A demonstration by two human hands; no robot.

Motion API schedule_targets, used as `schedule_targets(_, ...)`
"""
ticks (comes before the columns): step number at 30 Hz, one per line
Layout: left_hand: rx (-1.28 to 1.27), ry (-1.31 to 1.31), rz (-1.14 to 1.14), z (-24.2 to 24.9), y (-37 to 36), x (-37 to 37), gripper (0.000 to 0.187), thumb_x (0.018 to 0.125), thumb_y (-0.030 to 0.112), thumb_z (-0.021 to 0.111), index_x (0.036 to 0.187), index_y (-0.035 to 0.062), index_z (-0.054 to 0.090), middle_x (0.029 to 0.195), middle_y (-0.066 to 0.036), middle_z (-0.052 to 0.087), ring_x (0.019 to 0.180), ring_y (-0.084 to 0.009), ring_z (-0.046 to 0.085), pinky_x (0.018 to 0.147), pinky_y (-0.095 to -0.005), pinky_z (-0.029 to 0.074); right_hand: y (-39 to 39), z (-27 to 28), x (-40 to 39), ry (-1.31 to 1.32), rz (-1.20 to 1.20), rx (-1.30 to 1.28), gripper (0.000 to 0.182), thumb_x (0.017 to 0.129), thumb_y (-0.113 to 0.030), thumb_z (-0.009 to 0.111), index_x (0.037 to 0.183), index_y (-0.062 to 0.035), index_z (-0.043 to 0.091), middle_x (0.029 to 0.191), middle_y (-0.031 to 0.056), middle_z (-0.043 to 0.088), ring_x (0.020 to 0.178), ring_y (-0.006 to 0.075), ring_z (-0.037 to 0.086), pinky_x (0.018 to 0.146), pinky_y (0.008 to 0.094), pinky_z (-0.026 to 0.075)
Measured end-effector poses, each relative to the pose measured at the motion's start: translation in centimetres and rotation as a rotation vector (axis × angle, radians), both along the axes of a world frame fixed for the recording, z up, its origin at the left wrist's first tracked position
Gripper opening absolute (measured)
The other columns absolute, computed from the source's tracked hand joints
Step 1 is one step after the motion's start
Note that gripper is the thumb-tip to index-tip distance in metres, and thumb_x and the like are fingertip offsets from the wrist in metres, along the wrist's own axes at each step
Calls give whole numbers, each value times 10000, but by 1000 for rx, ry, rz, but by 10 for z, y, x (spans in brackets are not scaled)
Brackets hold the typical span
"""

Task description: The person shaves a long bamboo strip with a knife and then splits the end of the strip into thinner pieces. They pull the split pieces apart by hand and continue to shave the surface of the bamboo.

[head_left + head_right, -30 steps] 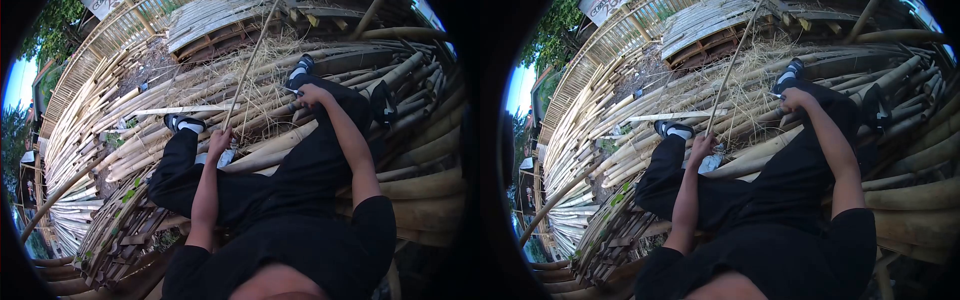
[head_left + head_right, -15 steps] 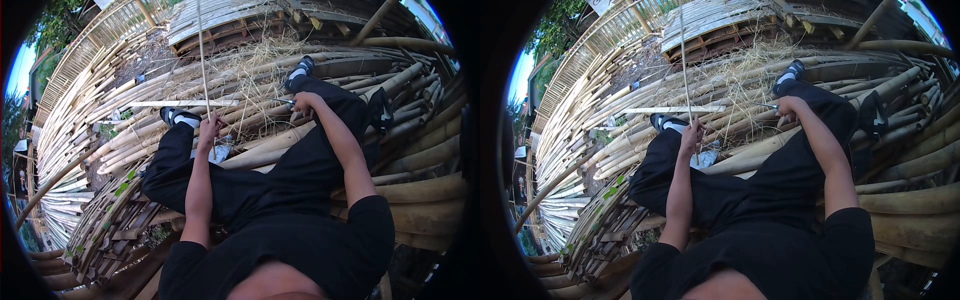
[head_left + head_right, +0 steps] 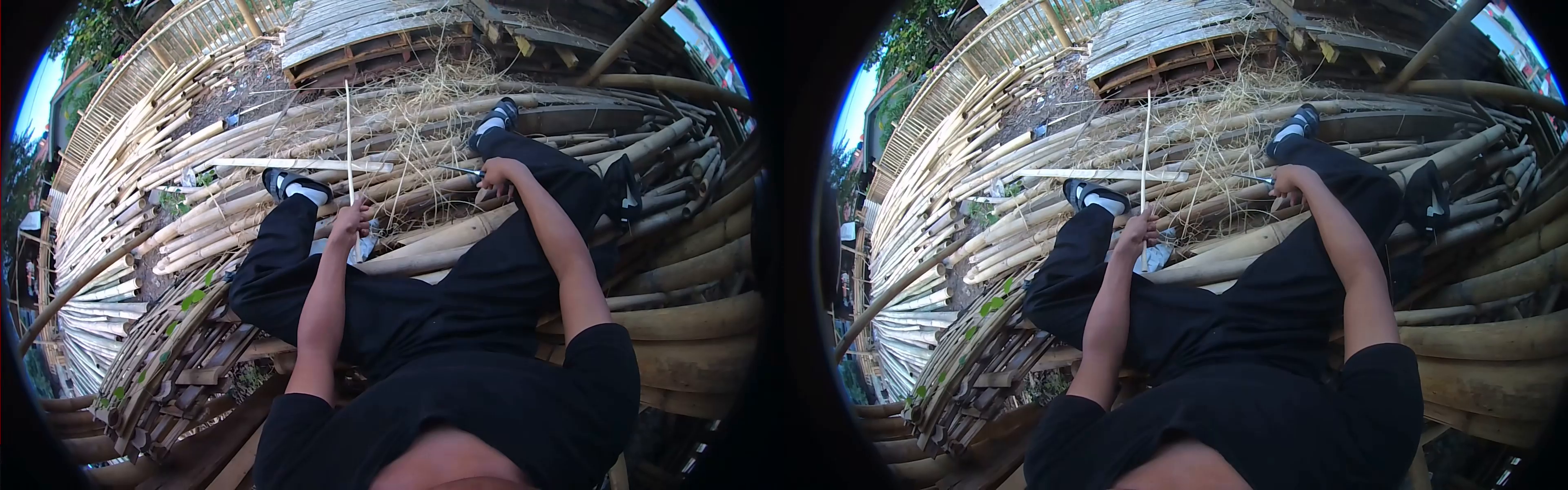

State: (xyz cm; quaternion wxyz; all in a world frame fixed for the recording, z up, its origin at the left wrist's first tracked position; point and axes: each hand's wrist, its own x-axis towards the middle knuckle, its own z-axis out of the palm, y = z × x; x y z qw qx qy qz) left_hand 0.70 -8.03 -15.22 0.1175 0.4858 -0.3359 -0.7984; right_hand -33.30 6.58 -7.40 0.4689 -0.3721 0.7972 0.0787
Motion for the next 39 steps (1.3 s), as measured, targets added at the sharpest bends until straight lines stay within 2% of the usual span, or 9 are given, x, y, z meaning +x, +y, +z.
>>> schedule_targets(8,-512,122,66,60,38,-6,319,978,333,358,842,63,458,521,58,291,340,-44,247,295,-221,200,0,-19,17,66,38,125,322,875,-272,574,1062,-11,556,905,107,633,704,230,667,543,414,571)
schedule_targets(16,-836,261,-495,83,53,-7,355,978,329,386,730,85,456,525,63,347,425,-35,318,390,-214,245,20,11,95,196,457,-82,308,812,-220,582,914,61,654,894,171,668,756,259,672,608,384,559)
schedule_targets(19,-1102,-224,-864,78,45,10,473,926,375,453,671,-7,563,544,-85,520,486,-188,494,499,-348,385,27,9,113,244,565,-85,286,697,-76,534,936,0,671,999,171,646,906,283,640,765,389,509)
schedule_targets(22,-1235,-539,-639,23,1,34,465,909,363,469,747,-49,609,603,-202,564,549,-304,558,559,-399,425,33,-8,113,309,545,-177,273,693,-74,535,913,3,677,982,181,648,919,281,637,767,397,508)
schedule_targets(24,-1255,-730,-605,60,-11,39,403,910,330,459,832,-12,658,744,-252,608,762,-397,611,686,-445,472,35,1,115,292,519,-190,277,698,-72,524,916,-7,680,954,194,652,940,280,632,783,422,500)
schedule_targets(26,-1320,-646,-519,85,-6,38,397,914,320,470,805,-21,641,659,-226,594,622,-375,597,601,-430,457,34,19,113,199,539,-163,263,743,-93,522,929,27,664,933,192,658,827,271,665,705,407,537)
schedule_targets(30,-1179,-249,-440,95,26,34,389,951,288,447,794,-39,588,533,-73,414,506,-95,362,464,-305,329,27,-32,98,147,468,-189,262,778,-122,525,896,78,647,878,185,665,661,264,674,586,363,561)
schedule_targets(35,-1263,-465,-864,41,18,35,401,926,334,462,830,-14,638,676,-201,606,615,-327,603,584,-400,461,36,10,109,39,403,-140,298,803,-157,536,871,119,629,816,172,668,570,250,662,516,341,559)
schedule_targets(39,-1252,-730,-712,22,-9,35,385,912,317,465,838,-14,647,756,-258,600,741,-411,604,648,-452,471,36,2,106,63,423,-115,304,810,-179,551,863,109,634,811,167,668,562,247,660,513,337,558)
